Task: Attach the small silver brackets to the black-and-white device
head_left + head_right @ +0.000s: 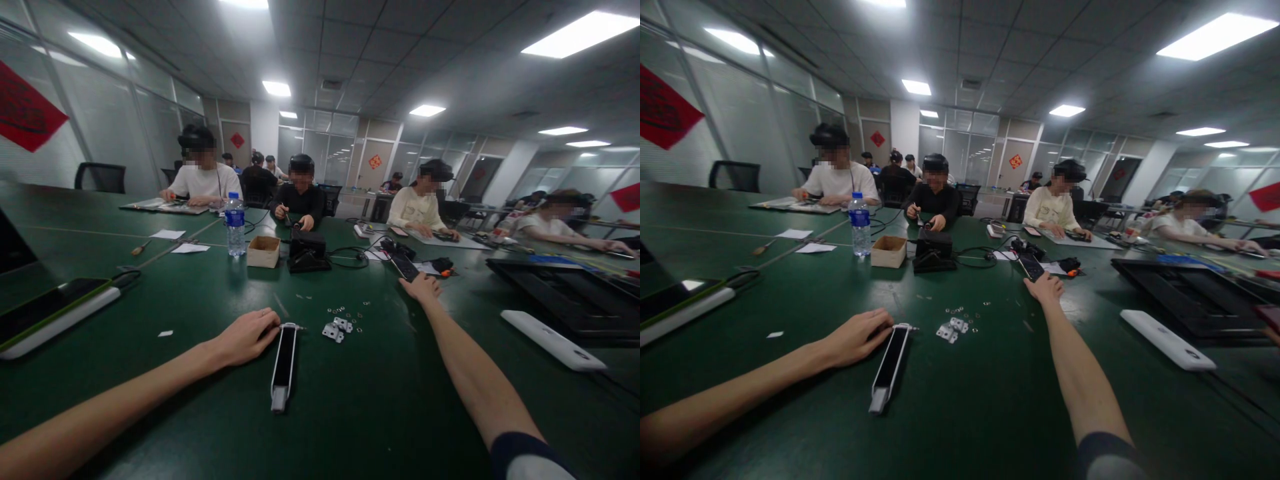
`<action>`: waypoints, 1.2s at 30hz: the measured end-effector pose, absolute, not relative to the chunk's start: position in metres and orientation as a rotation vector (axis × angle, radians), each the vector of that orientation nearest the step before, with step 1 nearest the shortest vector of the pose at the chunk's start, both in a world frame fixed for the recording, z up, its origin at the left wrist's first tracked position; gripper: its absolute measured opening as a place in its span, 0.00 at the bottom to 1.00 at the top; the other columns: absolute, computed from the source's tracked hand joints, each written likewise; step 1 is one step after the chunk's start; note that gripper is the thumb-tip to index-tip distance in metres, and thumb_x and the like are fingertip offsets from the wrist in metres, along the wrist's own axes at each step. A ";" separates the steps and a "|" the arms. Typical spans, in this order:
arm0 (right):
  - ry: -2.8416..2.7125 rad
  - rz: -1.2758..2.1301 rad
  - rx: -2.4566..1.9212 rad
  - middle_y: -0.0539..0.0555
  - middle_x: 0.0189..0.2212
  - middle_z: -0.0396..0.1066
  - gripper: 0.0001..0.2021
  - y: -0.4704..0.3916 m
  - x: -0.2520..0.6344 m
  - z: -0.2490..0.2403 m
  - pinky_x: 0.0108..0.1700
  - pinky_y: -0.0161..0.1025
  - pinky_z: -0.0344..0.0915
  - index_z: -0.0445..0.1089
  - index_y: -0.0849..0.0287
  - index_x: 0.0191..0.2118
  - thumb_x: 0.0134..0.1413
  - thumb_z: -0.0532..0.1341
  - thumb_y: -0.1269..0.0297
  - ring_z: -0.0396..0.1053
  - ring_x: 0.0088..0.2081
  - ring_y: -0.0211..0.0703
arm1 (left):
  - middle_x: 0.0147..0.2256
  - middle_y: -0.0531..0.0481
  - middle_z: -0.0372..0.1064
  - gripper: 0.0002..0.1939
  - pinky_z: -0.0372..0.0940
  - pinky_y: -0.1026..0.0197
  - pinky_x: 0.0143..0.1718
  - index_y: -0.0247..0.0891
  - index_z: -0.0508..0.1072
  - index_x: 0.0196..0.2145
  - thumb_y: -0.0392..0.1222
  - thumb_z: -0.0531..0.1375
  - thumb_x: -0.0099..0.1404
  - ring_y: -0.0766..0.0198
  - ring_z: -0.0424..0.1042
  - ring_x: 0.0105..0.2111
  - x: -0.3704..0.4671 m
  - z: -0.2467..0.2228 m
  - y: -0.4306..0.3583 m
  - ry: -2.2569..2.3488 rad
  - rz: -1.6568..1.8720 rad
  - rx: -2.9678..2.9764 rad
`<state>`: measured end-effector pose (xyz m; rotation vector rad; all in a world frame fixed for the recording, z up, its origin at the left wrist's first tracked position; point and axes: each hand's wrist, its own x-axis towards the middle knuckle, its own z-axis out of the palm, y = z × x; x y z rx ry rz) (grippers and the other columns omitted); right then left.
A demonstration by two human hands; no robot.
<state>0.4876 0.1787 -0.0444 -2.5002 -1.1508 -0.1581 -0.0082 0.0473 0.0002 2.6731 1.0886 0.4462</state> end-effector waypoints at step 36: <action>-2.676 0.126 -1.754 0.55 0.34 0.75 0.08 0.067 0.299 0.032 0.36 0.33 0.62 0.76 0.57 0.36 0.54 0.59 0.65 0.71 0.37 0.44 | 0.36 0.46 0.67 0.10 0.63 0.60 0.36 0.36 0.67 0.39 0.42 0.49 0.68 0.61 0.68 0.34 -0.012 -0.005 0.046 1.091 0.511 2.748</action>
